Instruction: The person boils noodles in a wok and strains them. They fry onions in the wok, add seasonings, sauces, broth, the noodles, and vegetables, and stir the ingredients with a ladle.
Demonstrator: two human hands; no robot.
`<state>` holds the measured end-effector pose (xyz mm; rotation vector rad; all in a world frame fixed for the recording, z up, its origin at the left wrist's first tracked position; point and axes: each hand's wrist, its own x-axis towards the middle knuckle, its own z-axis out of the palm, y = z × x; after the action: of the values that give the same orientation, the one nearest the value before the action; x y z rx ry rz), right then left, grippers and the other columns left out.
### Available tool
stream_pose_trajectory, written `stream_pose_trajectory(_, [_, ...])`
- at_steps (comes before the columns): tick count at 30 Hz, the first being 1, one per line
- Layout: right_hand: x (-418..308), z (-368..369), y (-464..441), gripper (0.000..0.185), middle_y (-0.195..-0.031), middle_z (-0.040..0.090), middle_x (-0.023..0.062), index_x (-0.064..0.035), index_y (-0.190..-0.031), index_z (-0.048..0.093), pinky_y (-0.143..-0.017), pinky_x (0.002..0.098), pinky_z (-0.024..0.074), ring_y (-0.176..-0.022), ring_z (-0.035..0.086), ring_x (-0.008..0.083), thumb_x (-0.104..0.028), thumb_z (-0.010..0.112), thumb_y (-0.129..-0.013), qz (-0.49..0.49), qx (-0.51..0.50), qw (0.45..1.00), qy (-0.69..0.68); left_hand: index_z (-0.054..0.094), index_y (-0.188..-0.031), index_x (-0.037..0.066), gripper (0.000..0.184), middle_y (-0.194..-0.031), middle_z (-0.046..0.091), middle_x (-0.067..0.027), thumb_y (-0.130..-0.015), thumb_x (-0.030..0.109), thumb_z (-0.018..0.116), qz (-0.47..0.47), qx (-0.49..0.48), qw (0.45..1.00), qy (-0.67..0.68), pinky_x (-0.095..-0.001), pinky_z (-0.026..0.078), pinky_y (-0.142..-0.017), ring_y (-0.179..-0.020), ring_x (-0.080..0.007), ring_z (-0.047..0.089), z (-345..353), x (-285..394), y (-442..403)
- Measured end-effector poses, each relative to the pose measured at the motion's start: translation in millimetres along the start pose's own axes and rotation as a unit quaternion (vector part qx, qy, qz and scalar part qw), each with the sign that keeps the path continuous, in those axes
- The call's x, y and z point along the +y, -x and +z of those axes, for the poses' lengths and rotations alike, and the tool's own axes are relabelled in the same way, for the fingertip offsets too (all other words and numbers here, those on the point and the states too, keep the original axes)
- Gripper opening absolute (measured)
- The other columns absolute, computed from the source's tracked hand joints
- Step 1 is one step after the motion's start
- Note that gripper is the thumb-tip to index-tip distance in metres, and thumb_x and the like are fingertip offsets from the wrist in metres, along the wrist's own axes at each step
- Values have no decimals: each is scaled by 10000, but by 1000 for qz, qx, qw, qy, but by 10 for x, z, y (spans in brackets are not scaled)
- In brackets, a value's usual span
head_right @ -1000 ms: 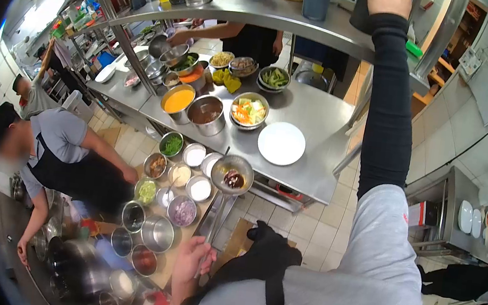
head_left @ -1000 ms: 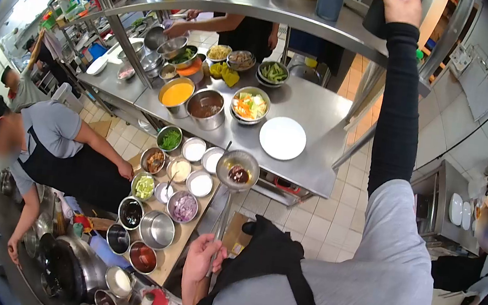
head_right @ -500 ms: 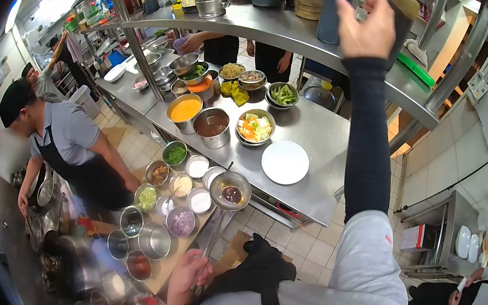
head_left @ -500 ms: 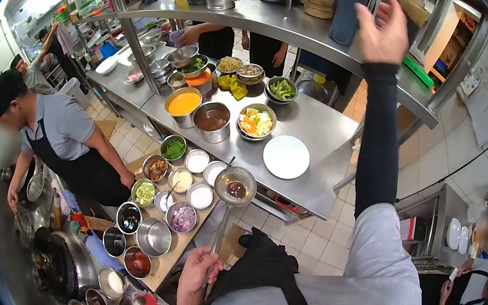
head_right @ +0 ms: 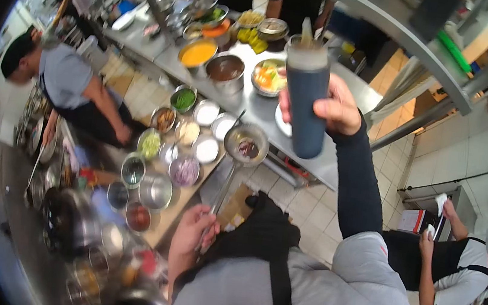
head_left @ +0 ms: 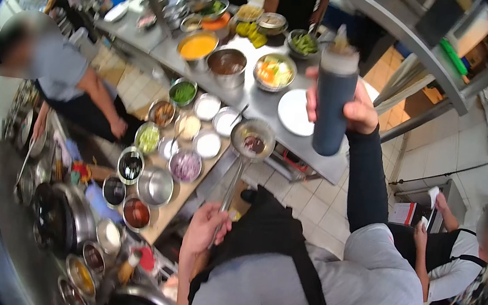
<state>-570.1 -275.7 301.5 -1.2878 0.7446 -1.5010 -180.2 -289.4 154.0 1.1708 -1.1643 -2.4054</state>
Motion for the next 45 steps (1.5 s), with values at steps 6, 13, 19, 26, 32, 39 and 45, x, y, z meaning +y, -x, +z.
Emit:
stream_pose_trajectory(6, [938,-333,441,625,-969,670,159,41,-1110,615,-803,356,508,-875,652,255,-491,729,-803,330,-111,852,392,437,-1219,-81,319,-720,588,-78,-982,101,550,21,0,1000,-21,-244,392,-389,-473,-90,488,24,34,35])
stream_pose_trajectory(13, [1194,-423,247,557,-869,683,276,51,-941,685,-795,428,535,-880,680,406,-453,760,-716,429,-250,576,649,413,-1242,-88,366,-717,582,-70,-977,115,564,9,8,998,-60,-242,391,-393,-479,-88,489,61,-1,-38])
stream_pose_trajectory(19, [886,-301,-5,546,-853,682,279,65,-884,694,-785,424,537,-862,683,409,-451,747,-715,431,-262,558,659,415,-1233,-84,359,-711,579,-70,-977,118,564,11,4,998,-57,-244,391,-393,-476,-91,488,41,-56,-66])
stream_pose_trajectory(26, [1306,-482,463,675,-987,684,247,24,-1091,653,-844,399,511,-954,664,361,-555,730,-752,411,-130,708,560,436,-1192,-71,304,-713,584,-78,-978,110,554,23,6,998,-53,-246,392,-395,-474,-92,488,5,32,-52])
stream_pose_trajectory(32, [1558,-348,826,567,-1039,644,87,30,-1205,579,-823,301,476,-903,599,152,-354,772,-835,237,79,918,307,445,-1194,-60,277,-732,598,-106,-986,100,535,33,-11,999,-18,-259,398,-404,-476,-101,481,61,333,-18])
stream_pose_trajectory(39, [-7,-79,-311,786,-1021,640,136,48,-1259,504,-786,347,536,-862,650,208,-520,747,-775,-64,91,974,196,431,-1219,-44,295,-758,615,-142,-985,94,544,54,-13,998,5,-258,381,-404,-478,-119,477,194,611,-24])
stream_pose_trajectory(45, [-1507,104,-1160,409,-1026,688,129,20,-1137,611,-822,346,516,-911,653,245,-273,722,-874,-292,288,865,288,431,-1223,-35,289,-753,611,-166,-984,84,541,60,-2,997,50,-250,373,-396,-469,-108,452,154,537,-101])
